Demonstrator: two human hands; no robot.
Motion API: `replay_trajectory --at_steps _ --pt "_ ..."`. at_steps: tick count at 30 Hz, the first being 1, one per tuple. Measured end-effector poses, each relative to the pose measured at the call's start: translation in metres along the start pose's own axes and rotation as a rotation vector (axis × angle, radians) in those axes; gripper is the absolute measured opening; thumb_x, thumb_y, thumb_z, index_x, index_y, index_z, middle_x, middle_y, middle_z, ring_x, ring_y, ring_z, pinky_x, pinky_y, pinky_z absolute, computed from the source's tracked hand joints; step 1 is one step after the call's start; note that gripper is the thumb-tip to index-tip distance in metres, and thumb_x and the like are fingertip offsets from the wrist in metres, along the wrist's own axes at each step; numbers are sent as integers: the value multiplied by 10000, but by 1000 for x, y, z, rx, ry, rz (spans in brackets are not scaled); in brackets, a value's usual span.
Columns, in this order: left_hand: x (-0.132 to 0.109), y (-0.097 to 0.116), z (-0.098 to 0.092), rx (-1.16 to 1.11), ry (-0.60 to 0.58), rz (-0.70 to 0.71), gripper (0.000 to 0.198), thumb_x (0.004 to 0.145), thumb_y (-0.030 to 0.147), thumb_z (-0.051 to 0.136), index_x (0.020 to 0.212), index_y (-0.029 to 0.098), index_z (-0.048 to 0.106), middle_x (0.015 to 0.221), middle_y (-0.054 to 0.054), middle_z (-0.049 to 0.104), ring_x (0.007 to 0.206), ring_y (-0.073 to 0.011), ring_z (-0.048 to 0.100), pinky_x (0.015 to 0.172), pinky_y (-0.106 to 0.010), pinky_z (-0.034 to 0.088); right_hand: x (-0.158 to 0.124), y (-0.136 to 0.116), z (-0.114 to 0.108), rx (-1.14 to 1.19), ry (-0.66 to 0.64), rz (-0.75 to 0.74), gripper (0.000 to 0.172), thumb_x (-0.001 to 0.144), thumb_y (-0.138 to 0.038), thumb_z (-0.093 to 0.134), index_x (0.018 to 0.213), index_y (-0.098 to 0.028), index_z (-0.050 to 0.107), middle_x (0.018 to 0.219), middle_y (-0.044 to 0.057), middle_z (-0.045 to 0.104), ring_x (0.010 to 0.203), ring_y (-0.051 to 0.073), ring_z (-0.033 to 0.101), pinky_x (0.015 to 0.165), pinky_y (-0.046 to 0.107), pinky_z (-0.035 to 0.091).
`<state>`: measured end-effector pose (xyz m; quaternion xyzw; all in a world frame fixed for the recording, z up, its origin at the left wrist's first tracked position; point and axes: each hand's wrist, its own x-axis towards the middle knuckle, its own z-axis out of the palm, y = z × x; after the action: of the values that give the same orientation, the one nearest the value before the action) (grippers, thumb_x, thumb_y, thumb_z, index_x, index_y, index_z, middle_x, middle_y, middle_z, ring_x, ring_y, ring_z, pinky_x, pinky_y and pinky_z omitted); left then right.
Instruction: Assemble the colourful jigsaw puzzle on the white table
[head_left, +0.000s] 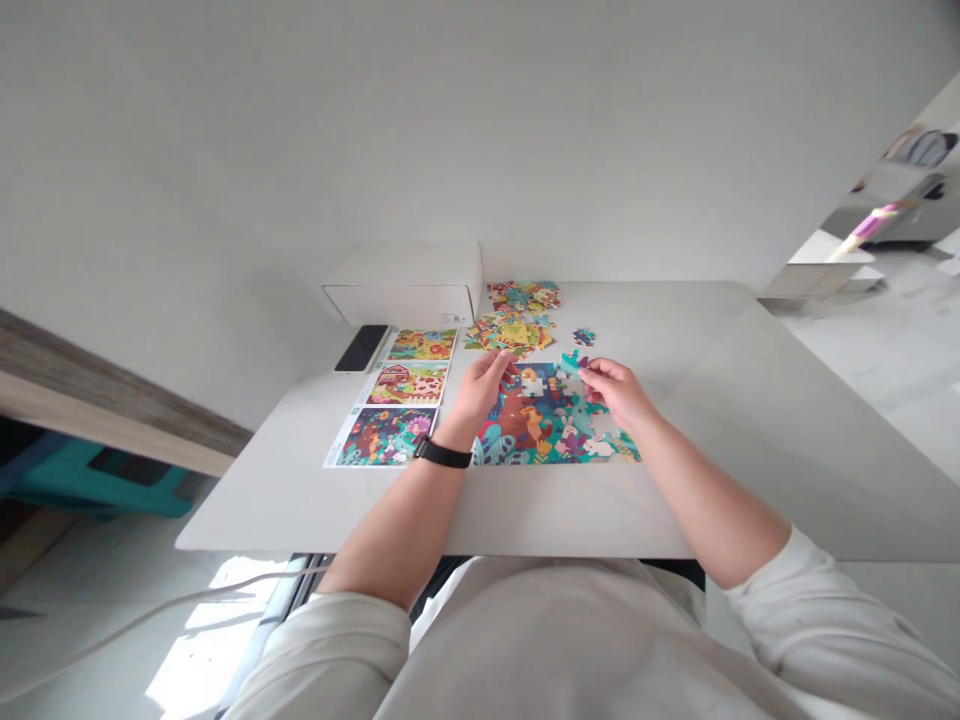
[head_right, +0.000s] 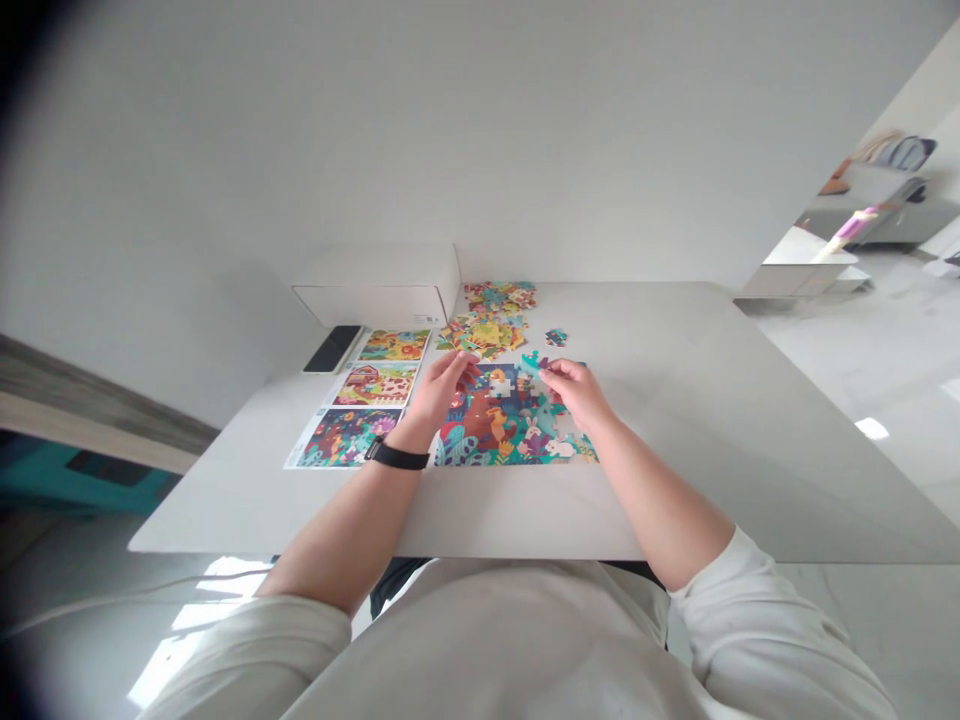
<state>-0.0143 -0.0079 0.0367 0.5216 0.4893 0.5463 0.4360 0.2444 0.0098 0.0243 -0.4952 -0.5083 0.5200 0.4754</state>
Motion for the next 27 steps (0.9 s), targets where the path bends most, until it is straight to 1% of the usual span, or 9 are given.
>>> replay_trajectory --at_steps 3,6,9,14,19,24,27 --pt "2 -2 -1 -46 19 -49 542 883 727 723 937 188 745 866 -41 697 693 -124 593 557 -237 398 1 1 -3 34 -17 26 558 595 -667 949 814 -223 691 662 -24 624 604 146 580 533 264 485" --pt "2 -3 1 -67 19 -66 507 865 697 762 900 192 722 865 -30 691 667 -110 571 532 -229 370 2 1 -7 55 -6 23 529 640 -669 928 820 -221 714 674 -12 637 571 132 558 496 250 450" --pt "1 -3 1 -59 -1 -45 475 856 661 796 857 197 693 833 -14 669 647 -101 546 539 -227 370 4 -1 -14 45 18 1 506 671 -669 909 800 -214 729 653 -7 631 534 114 514 458 232 389" --pt "0 -3 2 -35 -55 -12 481 823 654 841 861 199 692 776 1 626 642 -108 532 571 -236 396 6 -6 -19 23 14 -37 510 640 -668 919 776 -213 733 666 -3 640 563 110 509 467 223 364" --pt "1 -4 3 4 -74 -2 510 797 682 845 870 200 697 748 1 614 650 -125 529 588 -251 410 5 -9 -18 67 -2 -20 529 599 -662 947 754 -214 713 702 3 659 580 108 514 475 221 379" --pt "-1 -2 6 76 -113 -6 528 795 702 829 892 197 713 747 -7 646 636 -125 538 588 -250 432 0 -14 -13 72 -62 74 533 576 -625 974 746 -209 688 639 -13 617 539 98 487 455 220 349" --pt "-4 -2 9 109 -156 -21 539 810 721 808 883 196 713 744 -14 663 620 -124 545 583 -250 436 -4 -17 -9 71 -111 69 528 580 -617 974 746 -210 683 644 -16 618 554 99 491 477 228 373"
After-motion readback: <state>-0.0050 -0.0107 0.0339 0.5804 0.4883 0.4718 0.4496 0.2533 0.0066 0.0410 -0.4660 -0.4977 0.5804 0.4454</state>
